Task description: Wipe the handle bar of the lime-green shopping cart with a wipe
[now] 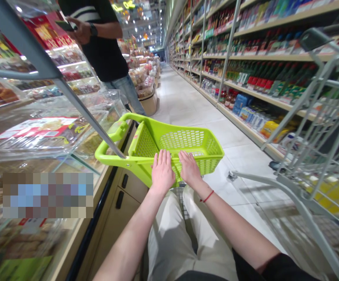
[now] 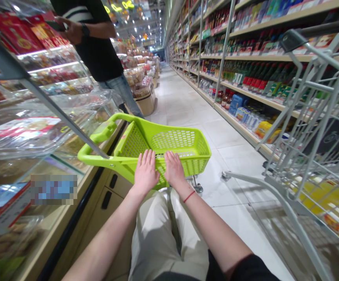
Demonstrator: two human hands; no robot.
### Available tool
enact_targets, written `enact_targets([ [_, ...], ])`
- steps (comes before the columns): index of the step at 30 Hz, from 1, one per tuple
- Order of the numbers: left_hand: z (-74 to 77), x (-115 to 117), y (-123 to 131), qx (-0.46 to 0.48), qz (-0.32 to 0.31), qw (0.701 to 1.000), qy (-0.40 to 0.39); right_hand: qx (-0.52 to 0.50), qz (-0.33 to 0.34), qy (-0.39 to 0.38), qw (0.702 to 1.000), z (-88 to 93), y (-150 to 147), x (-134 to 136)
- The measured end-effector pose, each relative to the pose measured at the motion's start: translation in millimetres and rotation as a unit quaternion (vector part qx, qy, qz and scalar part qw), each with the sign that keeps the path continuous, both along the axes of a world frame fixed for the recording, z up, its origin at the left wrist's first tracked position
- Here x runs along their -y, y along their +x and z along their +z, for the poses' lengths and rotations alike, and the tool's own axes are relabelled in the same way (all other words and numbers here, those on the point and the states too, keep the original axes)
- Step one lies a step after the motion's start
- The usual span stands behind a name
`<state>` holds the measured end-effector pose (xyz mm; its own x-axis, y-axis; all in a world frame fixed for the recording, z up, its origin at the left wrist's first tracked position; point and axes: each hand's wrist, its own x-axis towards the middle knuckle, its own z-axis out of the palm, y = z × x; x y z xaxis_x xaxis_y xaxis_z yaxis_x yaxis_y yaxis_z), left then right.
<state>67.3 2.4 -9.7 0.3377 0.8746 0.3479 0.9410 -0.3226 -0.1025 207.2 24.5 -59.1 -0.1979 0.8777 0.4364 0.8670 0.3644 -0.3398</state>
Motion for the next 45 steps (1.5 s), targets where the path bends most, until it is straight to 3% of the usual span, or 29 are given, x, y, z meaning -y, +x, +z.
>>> enact_targets([
  [6, -9.7, -11, 17, 0.000, -0.099, 0.994, -0.038, -0.006, 0.032, 0.020, 0.999, -0.3, 8, -3],
  [10, -13.7, -10, 21, -0.006, -0.095, 0.995, -0.036, 0.007, -0.007, 0.043, 0.999, -12.6, 34, -8],
  [16, -17.1, -9, 21, -0.005, -0.085, 0.996, -0.021, 0.026, -0.093, 0.045, 0.994, -28.5, 103, -13],
  [19, -17.8, -8, 23, -0.014, -0.083, 0.996, -0.019, 0.035, -0.130, 0.032, 0.990, -31.7, 119, -12],
  [22, -17.7, -6, 24, -0.027, -0.079, 0.996, -0.008, 0.020, -0.165, 0.033, 0.986, -32.5, 106, -10],
  [25, -17.4, -4, 26, -0.036, -0.076, 0.996, 0.003, 0.006, -0.180, 0.046, 0.983, -29.4, 73, -7],
  [29, -18.1, -3, 28, -0.037, -0.073, 0.997, 0.008, 0.005, -0.126, 0.047, 0.991, -20.2, 34, -3],
  [32, -18.3, -2, 28, -0.033, -0.071, 0.997, 0.003, 0.008, -0.063, 0.055, 0.996, -15.5, 28, -2],
  [37, -16.1, -1, 28, -0.032, -0.074, 0.997, 0.001, 0.036, -0.030, 0.062, 0.997, -21.2, 66, -4],
  [42, -15.1, -1, 28, -0.031, -0.075, 0.997, -0.005, 0.037, -0.099, 0.052, 0.993, -37.1, 127, -8],
  [45, -16.0, -1, 28, -0.032, -0.071, 0.997, -0.003, 0.040, -0.144, 0.043, 0.988, -44.2, 147, -10],
])
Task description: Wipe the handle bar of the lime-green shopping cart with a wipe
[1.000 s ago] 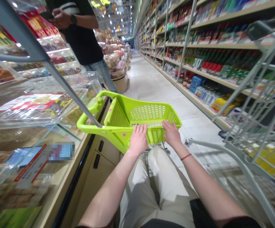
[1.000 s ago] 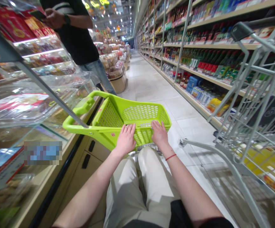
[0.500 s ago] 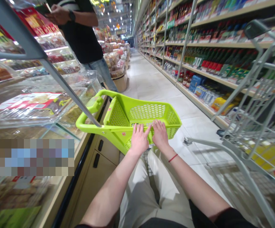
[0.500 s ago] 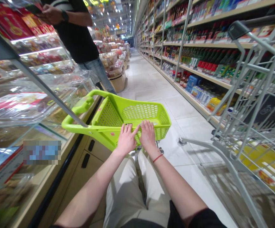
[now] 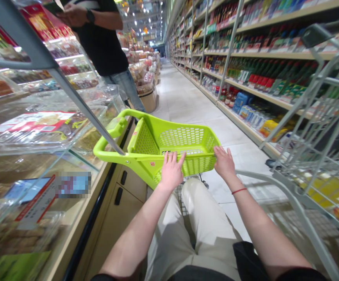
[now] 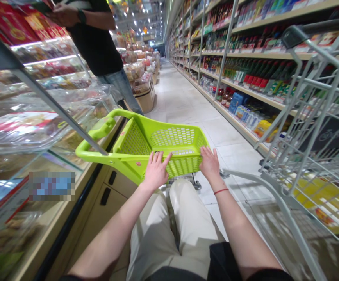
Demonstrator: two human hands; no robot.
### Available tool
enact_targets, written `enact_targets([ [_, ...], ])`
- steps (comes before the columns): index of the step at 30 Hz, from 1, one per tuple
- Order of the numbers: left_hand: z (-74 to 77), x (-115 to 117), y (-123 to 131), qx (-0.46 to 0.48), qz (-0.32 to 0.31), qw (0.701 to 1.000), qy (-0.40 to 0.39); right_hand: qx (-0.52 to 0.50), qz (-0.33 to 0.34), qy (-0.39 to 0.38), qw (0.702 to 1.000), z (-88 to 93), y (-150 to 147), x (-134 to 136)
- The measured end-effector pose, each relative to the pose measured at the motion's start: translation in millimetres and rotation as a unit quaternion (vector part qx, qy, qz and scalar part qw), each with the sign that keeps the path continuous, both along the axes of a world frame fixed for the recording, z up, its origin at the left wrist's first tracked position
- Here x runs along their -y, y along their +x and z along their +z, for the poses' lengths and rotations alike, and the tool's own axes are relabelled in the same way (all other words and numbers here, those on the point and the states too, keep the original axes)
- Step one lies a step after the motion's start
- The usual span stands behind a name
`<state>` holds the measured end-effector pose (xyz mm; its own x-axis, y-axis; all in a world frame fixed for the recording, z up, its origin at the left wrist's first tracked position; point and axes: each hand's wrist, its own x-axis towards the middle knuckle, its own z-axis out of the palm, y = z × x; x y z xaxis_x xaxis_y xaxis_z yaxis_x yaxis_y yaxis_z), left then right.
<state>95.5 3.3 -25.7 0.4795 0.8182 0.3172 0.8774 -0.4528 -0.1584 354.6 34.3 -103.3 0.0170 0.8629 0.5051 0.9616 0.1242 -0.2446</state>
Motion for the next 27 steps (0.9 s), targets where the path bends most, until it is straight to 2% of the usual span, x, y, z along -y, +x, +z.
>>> enact_targets([
  [3, -1.4, 0, 0, 0.003, 0.000, 1.000, 0.000, -0.017, -0.034, 0.003, 0.999, -2.4, -3, -1],
  [7, -2.8, -1, 0, 0.010, 0.000, 1.000, -0.003, -0.034, -0.057, 0.012, 0.998, 3.5, -39, 0],
  [9, -2.9, -1, 0, 0.014, 0.002, 1.000, -0.004, -0.030, -0.031, 0.013, 0.999, 8.8, -62, 3],
  [11, -2.5, -1, 0, 0.018, 0.003, 1.000, -0.005, -0.023, 0.023, 0.016, 0.999, 13.8, -82, 5],
  [14, -1.7, 0, 0, 0.021, 0.002, 1.000, -0.004, -0.014, 0.101, 0.021, 0.995, 17.9, -96, 8],
  [16, -1.6, 1, 0, 0.019, 0.002, 1.000, -0.001, -0.011, 0.128, 0.022, 0.991, 17.8, -91, 7],
  [19, -2.4, 1, 0, 0.020, 0.005, 1.000, -0.002, -0.017, 0.133, 0.025, 0.991, 13.6, -66, 5],
  [24, -4.1, -1, -1, 0.022, 0.004, 1.000, -0.007, -0.027, 0.085, 0.026, 0.996, 1.5, -16, 1],
  [27, -3.7, -1, -1, 0.024, 0.000, 1.000, -0.010, -0.031, 0.050, 0.026, 0.998, -5.1, 1, -2],
])
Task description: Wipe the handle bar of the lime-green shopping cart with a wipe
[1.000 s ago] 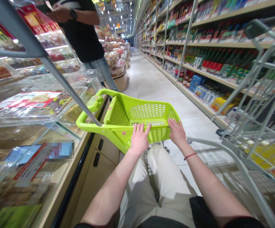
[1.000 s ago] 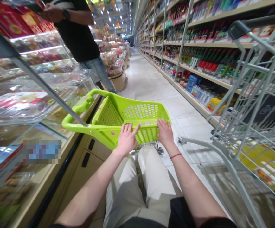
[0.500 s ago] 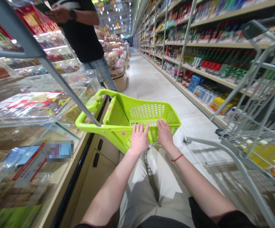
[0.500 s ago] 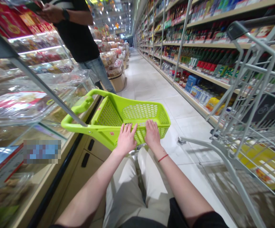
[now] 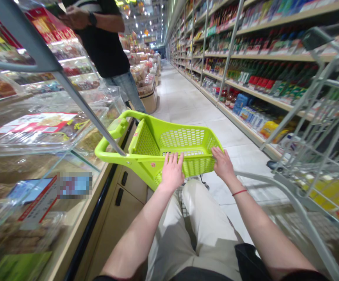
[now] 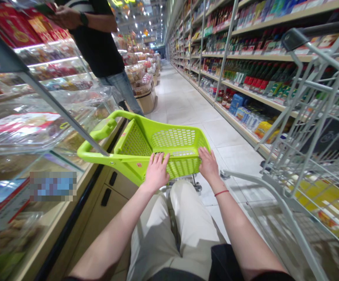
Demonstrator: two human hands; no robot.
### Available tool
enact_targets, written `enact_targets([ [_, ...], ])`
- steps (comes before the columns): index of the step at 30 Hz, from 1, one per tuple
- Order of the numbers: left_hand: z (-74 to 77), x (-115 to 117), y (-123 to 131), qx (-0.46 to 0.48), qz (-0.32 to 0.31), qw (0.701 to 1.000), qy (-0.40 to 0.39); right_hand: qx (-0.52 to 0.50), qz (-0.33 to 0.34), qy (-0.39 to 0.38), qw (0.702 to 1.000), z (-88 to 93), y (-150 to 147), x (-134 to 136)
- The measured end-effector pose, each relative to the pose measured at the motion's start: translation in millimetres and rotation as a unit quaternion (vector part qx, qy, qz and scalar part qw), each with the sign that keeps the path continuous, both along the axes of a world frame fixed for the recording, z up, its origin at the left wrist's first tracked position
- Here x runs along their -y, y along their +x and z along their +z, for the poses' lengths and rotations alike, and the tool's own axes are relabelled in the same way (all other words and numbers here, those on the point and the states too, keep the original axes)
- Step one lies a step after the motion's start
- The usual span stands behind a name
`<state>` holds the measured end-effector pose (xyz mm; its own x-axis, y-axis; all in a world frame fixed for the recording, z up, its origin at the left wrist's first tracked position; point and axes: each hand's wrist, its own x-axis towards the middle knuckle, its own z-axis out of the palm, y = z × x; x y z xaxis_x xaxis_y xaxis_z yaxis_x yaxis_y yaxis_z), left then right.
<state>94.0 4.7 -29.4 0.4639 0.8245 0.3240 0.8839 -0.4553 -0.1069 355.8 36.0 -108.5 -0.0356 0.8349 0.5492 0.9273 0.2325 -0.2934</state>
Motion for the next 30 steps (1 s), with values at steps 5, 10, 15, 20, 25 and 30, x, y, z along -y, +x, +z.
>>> enact_targets([
  [5, 0.9, 1, 0, 0.002, 0.000, 1.000, 0.001, -0.040, -0.097, 0.010, 0.994, -6.1, -11, 1],
  [10, 1.5, 2, 1, 0.004, 0.000, 1.000, 0.003, -0.061, -0.109, 0.017, 0.992, 0.0, -59, 5],
  [15, 2.3, 3, 0, 0.006, 0.000, 1.000, 0.002, 0.004, 0.023, 0.010, 1.000, 11.0, -88, 6],
  [20, 1.3, 2, -1, 0.008, -0.001, 1.000, -0.001, 0.017, 0.085, 0.029, 0.996, 6.5, -48, 1],
  [25, -0.9, 1, -1, 0.004, 0.000, 1.000, 0.001, -0.016, 0.013, 0.020, 1.000, -7.1, 4, -3],
  [30, -2.8, 1, -1, 0.009, -0.002, 1.000, 0.001, -0.075, -0.109, 0.011, 0.991, -9.6, -14, -2],
])
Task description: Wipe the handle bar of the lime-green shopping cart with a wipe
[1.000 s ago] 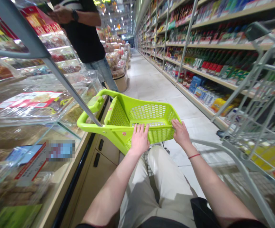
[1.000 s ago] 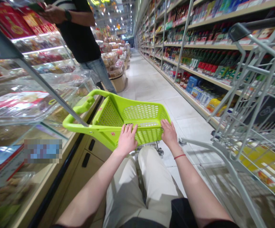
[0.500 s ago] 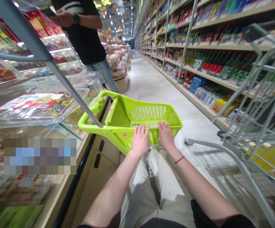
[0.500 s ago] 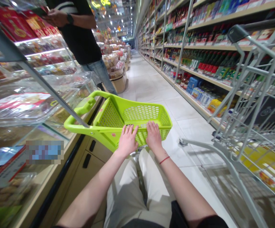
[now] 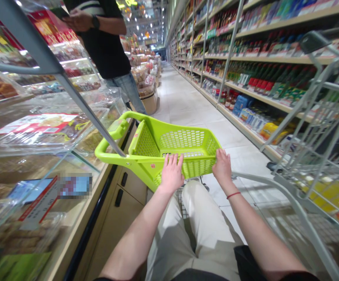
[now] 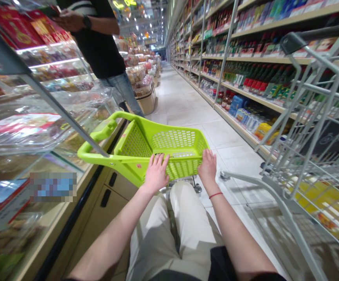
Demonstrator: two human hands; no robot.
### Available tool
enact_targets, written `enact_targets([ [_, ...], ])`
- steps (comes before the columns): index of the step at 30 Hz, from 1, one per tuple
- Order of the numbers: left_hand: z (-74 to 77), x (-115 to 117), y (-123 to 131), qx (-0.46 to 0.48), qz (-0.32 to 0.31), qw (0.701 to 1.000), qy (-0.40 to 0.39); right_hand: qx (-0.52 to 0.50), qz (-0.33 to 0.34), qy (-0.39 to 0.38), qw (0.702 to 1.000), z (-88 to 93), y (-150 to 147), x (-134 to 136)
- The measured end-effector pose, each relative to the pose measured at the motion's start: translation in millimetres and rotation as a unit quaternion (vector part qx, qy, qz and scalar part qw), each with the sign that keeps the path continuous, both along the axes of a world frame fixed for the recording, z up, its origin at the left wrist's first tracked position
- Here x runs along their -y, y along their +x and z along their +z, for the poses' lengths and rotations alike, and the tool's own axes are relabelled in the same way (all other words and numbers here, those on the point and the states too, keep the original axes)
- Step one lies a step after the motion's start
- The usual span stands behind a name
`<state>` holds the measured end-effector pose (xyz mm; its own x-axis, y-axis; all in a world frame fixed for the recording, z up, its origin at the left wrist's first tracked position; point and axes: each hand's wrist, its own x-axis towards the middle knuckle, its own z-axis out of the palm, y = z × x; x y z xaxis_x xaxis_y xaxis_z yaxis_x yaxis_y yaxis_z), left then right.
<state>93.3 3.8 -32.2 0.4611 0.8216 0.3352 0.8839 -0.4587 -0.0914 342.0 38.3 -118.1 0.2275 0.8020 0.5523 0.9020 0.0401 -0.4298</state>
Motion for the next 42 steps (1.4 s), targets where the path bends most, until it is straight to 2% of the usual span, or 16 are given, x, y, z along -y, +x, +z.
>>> enact_targets([
  [3, 0.1, 0, 0, -0.002, 0.000, 1.000, 0.004, -0.017, -0.023, -0.003, 1.000, 6.6, -34, 3],
  [5, 0.7, 0, 0, -0.004, 0.000, 1.000, 0.006, -0.012, -0.003, 0.000, 1.000, 12.8, -59, 5],
  [8, 1.8, 1, 0, -0.004, 0.002, 1.000, 0.008, 0.017, 0.078, 0.017, 0.997, 21.8, -92, 7],
  [11, 2.5, 1, 1, -0.004, 0.004, 1.000, 0.004, 0.050, 0.177, 0.024, 0.983, 28.4, -107, 8],
  [13, 2.6, 1, 0, -0.006, 0.003, 1.000, 0.001, 0.066, 0.211, 0.018, 0.975, 30.2, -100, 7],
  [15, 2.6, 1, 0, -0.004, 0.004, 1.000, -0.002, 0.076, 0.214, 0.015, 0.974, 28.9, -80, 5],
  [20, 2.7, 0, 0, -0.002, 0.004, 1.000, -0.007, 0.062, 0.149, 0.025, 0.987, 14.8, -10, 0],
  [23, 2.9, 0, 0, 0.000, 0.003, 1.000, -0.012, 0.037, 0.109, 0.019, 0.993, 7.1, 8, -2],
  [26, 3.1, 1, 0, 0.002, 0.003, 1.000, -0.015, 0.012, 0.053, 0.024, 0.998, 6.9, -7, -2],
  [29, 3.2, 1, 0, 0.002, 0.004, 1.000, -0.013, 0.011, 0.031, 0.028, 0.999, 15.2, -43, 0],
  [32, 3.1, 2, 0, 0.000, 0.003, 1.000, -0.005, 0.035, 0.097, 0.018, 0.995, 26.3, -81, 3],
  [35, 2.9, 2, 0, -0.002, 0.002, 1.000, 0.000, 0.056, 0.187, 0.016, 0.981, 33.4, -103, 5],
  [38, 3.0, 1, -1, -0.002, -0.001, 1.000, -0.002, 0.074, 0.230, 0.024, 0.970, 33.9, -100, 4],
  [42, 3.6, 2, -2, -0.004, -0.001, 1.000, -0.004, 0.095, 0.235, 0.030, 0.967, 26.6, -63, 1],
])
